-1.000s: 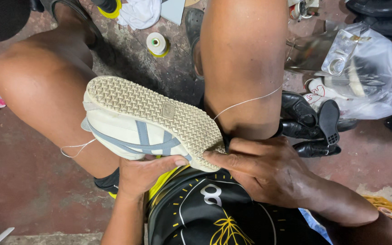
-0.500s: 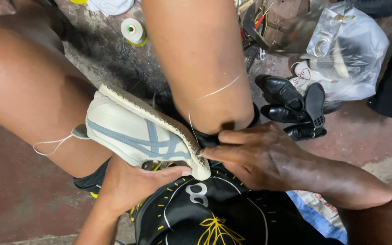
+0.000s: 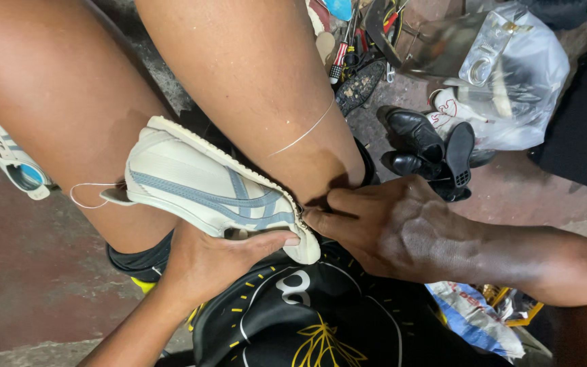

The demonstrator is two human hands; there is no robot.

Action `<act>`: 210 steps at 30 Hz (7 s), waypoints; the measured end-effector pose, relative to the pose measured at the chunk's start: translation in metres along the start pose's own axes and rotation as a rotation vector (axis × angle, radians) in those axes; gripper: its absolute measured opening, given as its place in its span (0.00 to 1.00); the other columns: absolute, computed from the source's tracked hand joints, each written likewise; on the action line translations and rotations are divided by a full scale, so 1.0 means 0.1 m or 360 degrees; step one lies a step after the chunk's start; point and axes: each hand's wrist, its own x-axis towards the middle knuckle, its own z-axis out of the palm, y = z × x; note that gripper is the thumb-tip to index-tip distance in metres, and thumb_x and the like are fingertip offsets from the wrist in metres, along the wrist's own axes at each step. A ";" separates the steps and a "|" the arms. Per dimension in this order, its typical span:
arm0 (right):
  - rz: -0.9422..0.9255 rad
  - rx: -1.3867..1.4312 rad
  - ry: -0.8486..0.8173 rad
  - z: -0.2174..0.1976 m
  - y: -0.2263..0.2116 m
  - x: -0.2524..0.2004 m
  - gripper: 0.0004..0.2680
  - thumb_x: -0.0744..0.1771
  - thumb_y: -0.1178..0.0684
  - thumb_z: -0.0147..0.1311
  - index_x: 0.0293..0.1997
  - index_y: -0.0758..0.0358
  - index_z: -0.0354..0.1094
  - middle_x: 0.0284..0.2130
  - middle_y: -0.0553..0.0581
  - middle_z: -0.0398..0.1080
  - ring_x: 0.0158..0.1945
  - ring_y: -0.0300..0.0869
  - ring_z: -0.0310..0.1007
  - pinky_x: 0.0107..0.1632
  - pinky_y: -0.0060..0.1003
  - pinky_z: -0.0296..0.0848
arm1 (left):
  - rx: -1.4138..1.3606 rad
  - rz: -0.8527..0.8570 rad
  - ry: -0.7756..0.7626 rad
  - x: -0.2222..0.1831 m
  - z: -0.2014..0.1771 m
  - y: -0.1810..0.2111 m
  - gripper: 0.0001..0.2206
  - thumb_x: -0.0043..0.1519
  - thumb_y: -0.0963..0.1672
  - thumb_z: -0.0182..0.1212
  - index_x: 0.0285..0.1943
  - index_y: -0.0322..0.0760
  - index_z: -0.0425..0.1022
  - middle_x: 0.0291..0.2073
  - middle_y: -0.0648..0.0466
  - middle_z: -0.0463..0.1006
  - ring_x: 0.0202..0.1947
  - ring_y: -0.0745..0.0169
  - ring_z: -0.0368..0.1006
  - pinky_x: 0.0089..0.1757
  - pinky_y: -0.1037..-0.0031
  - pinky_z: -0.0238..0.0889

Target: The person stitches the sole of a sneaker using a needle and thread, pulling the thread tight through each hole along the edge of the shoe.

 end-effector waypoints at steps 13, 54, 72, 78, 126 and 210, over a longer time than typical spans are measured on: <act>0.0067 0.0014 -0.0240 0.13 0.20 0.13 0.15 0.64 0.53 0.56 0.55 0.62 0.72 0.37 0.54 0.73 0.33 0.43 0.77 0.28 0.38 0.73 | -0.0156 0.0013 -0.0031 0.24 -0.06 0.01 0.16 0.45 0.47 0.80 0.36 0.34 0.81 0.29 0.54 0.85 0.29 0.63 0.82 0.35 0.72 0.73; -0.0154 -0.0057 0.0550 -0.16 -0.18 0.36 0.12 0.65 0.56 0.63 0.52 0.62 0.71 0.45 0.56 0.70 0.46 0.49 0.74 0.45 0.41 0.77 | -0.0905 0.0244 -0.0340 -0.05 -0.52 -0.30 0.32 0.64 0.60 0.53 0.62 0.31 0.74 0.42 0.56 0.77 0.38 0.73 0.66 0.40 0.80 0.64; -0.0918 -0.0550 0.0481 0.37 -0.05 0.53 0.06 0.68 0.52 0.63 0.47 0.55 0.72 0.58 0.51 0.65 0.48 0.40 0.64 0.42 0.32 0.70 | 0.0102 -0.0179 0.1323 -0.47 -1.02 -0.30 0.08 0.72 0.40 0.55 0.43 0.26 0.74 0.36 0.45 0.77 0.32 0.66 0.74 0.36 0.74 0.68; -0.0831 -0.0344 0.0488 0.42 -0.02 0.50 0.11 0.66 0.56 0.65 0.53 0.63 0.74 0.48 0.52 0.67 0.43 0.41 0.68 0.39 0.35 0.74 | 0.0461 0.0725 0.0331 -0.47 -0.70 0.00 0.16 0.55 0.44 0.64 0.52 0.37 0.80 0.50 0.50 0.80 0.41 0.53 0.80 0.41 0.66 0.72; -0.0943 0.0029 0.0413 0.52 -0.30 0.47 0.06 0.67 0.54 0.55 0.32 0.62 0.65 0.35 0.52 0.61 0.37 0.40 0.66 0.36 0.35 0.69 | 0.0691 0.0408 -0.0149 -0.13 -0.38 -0.26 0.06 0.53 0.41 0.60 0.33 0.32 0.78 0.28 0.39 0.80 0.32 0.33 0.75 0.37 0.51 0.67; 0.0443 0.0082 0.0157 0.05 0.58 -0.27 0.18 0.64 0.38 0.60 0.19 0.60 0.63 0.15 0.55 0.62 0.19 0.49 0.67 0.23 0.48 0.64 | 0.0361 -0.0126 0.0592 -0.30 -0.60 0.00 0.09 0.60 0.41 0.68 0.47 0.34 0.81 0.37 0.49 0.79 0.30 0.54 0.72 0.32 0.67 0.63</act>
